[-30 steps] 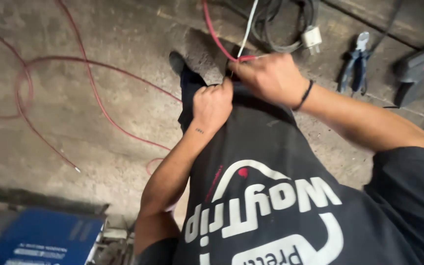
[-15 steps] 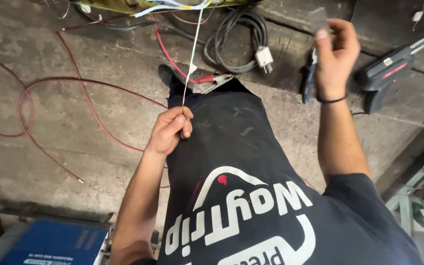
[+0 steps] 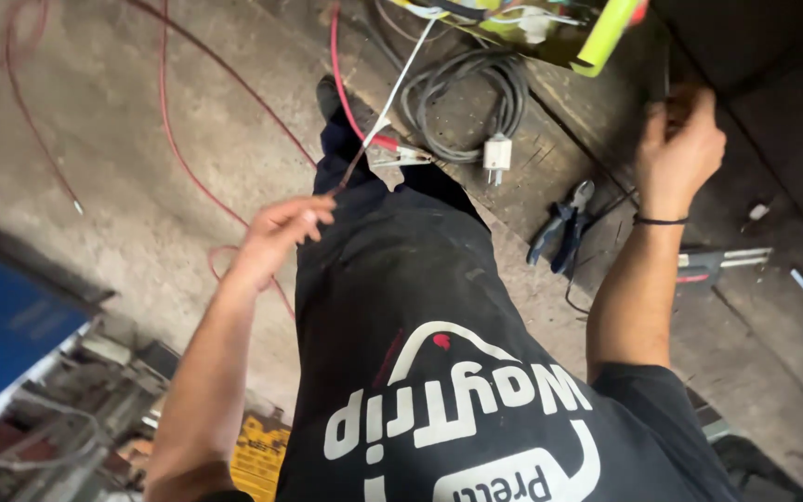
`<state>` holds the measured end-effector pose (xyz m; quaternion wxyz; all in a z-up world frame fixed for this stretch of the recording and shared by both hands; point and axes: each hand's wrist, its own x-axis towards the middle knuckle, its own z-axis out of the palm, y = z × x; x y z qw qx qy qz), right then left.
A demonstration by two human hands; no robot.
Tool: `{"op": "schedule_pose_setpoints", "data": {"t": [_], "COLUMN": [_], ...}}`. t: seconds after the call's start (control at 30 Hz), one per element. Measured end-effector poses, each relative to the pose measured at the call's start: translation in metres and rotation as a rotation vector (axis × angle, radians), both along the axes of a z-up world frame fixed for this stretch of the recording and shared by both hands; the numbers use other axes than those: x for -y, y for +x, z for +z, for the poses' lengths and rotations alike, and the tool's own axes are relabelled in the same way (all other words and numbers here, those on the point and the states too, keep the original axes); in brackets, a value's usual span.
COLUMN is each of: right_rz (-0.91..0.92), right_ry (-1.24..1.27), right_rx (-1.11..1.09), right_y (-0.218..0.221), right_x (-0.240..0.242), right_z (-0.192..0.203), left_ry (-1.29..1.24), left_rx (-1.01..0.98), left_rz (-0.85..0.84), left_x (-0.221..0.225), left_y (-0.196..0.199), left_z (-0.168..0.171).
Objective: Repairing the internal wiring of an electronic device using pliers and a heat gun
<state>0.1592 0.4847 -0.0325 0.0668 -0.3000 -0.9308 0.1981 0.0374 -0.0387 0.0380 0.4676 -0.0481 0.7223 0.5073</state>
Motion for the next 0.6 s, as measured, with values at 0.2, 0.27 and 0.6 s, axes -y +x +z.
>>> {"op": "schedule_pose_setpoints", "data": {"t": [0.2, 0.27, 0.6], "right_rz": [-0.004, -0.001, -0.037], "right_ry": [0.118, 0.110, 0.187], "right_rx": [0.016, 0.022, -0.013], "right_y": [-0.013, -0.014, -0.011], "right_x": [-0.023, -0.025, -0.025], "right_z": [-0.013, -0.017, -0.034], "left_ry": [-0.298, -0.382, -0.596], "left_rx": [-0.654, -0.679, -0.756], "left_rz": [-0.104, -0.238, -0.531], "left_x": [-0.035, -0.061, -0.076], "left_y": [-0.036, -0.033, -0.036], "left_z": [0.077, 0.077, 0.023]}}
